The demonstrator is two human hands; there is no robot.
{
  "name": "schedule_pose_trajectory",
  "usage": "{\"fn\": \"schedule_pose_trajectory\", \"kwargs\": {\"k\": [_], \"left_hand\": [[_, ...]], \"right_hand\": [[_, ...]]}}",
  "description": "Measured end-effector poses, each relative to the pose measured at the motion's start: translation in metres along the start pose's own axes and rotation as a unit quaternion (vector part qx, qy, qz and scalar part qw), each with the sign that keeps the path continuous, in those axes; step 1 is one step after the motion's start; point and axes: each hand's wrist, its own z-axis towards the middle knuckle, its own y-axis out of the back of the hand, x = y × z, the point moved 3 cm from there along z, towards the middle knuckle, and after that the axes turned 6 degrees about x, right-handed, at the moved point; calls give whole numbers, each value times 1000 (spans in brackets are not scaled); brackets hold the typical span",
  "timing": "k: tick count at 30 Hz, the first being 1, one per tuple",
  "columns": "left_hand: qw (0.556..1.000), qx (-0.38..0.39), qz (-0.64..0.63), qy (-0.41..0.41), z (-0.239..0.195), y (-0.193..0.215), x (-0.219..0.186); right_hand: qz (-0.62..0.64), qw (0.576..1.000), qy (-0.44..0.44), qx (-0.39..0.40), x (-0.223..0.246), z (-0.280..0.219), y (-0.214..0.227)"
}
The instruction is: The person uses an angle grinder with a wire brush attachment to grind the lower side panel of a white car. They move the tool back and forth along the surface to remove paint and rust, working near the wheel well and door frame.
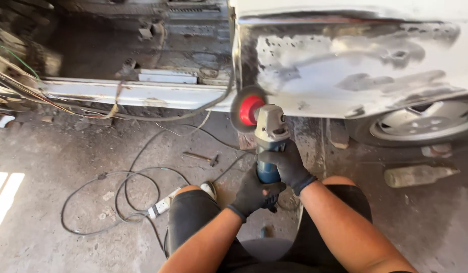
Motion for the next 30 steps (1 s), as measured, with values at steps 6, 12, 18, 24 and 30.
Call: {"fn": "schedule_pose_trajectory", "kwargs": {"k": [6,12,18,24,30], "left_hand": [[999,42,-13,29,-28,-35,15],[950,12,43,310,-10,-32,-19],[976,-7,47,213,34,-31,56],[998,10,33,-51,56,-15,54],[988,-35,-9,-151,60,22,-1]], "right_hand": [[69,996,49,-3,0,-24,7],[98,995,-1,7,9,-27,-9],[87,995,-19,-43,-30,0,9],[86,994,44,-41,-12,23,8],[66,991,111,-35,67,43,-15]]}}
